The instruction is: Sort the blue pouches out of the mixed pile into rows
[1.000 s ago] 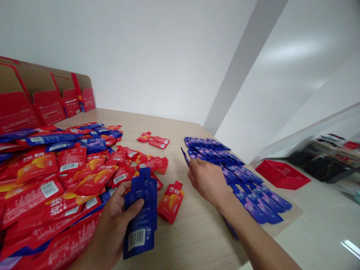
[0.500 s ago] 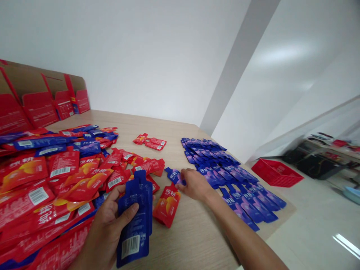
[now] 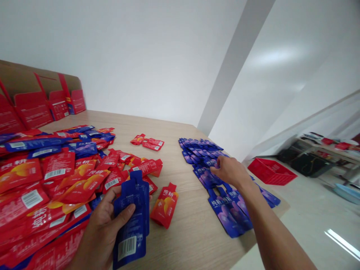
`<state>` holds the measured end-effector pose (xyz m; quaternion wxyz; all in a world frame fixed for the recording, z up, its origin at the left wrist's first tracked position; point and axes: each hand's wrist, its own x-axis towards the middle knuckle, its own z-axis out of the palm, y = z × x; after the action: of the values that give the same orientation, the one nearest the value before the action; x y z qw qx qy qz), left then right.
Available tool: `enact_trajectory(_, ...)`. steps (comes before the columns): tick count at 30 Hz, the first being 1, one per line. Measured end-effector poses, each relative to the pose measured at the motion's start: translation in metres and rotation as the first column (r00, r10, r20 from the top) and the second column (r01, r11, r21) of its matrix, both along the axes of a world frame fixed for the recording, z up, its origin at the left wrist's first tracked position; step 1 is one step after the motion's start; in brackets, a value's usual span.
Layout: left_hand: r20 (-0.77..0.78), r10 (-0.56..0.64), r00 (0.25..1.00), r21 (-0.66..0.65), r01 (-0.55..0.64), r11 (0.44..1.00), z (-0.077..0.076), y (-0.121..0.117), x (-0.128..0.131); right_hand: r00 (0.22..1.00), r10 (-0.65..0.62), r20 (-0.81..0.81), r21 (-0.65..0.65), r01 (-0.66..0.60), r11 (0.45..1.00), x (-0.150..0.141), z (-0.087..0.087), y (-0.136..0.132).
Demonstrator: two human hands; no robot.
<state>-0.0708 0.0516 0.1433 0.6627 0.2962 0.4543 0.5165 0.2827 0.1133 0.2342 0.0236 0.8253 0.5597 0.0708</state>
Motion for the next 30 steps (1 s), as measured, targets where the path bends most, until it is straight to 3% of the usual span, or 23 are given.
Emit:
enact_trajectory(7,0.024,0.002,1.0,-0.021,-0.002,1.0,0.001,0.002,0.007,0.999,-0.05,-0.02,-0.059,0.049,0.997,0.008,-0.034,0.007)
enact_trajectory(12,0.026,0.033,0.999,0.006,-0.033,0.999,0.007,0.0,0.008,1.0,-0.031,-0.004,-0.042,0.031,0.999,-0.001,-0.033,0.013)
enact_trajectory(14,0.023,0.059,0.998,-0.001,-0.059,0.998,0.01,0.0,0.009,1.0,0.019,0.021,-0.016,-0.018,1.0,-0.018,-0.031,0.003)
enact_trajectory(16,0.029,0.093,0.995,-0.028,-0.092,0.995,0.011,0.0,0.011,0.979,0.196,-0.054,0.065,-0.193,0.979,-0.05,-0.035,-0.017)
enact_trajectory(17,0.039,0.124,0.991,-0.036,-0.123,0.992,0.011,0.0,0.012,0.934,0.335,-0.124,0.133,-0.319,0.939,-0.07,-0.041,-0.03)
enact_trajectory(19,0.068,0.192,0.979,-0.038,-0.19,0.981,0.01,0.001,0.014,0.727,0.625,-0.286,0.312,-0.546,0.778,-0.116,-0.057,-0.058)
enact_trajectory(21,0.092,0.243,0.966,-0.049,-0.24,0.97,0.008,0.0,0.015,0.552,0.797,-0.245,0.379,-0.702,0.603,-0.159,-0.077,-0.08)
enact_trajectory(23,0.108,0.28,0.954,-0.09,-0.271,0.958,0.009,-0.001,0.015,0.478,0.864,-0.157,0.368,-0.784,0.5,-0.189,-0.094,-0.092)
enact_trajectory(27,0.186,0.309,0.933,-0.159,-0.282,0.946,0.016,-0.006,0.01,0.453,0.885,-0.106,0.409,-0.791,0.454,-0.204,-0.105,-0.086)
enact_trajectory(30,0.346,0.256,0.903,-0.184,-0.202,0.962,0.019,-0.008,0.007,0.378,0.895,-0.236,0.566,-0.695,0.443,-0.197,-0.103,-0.076)
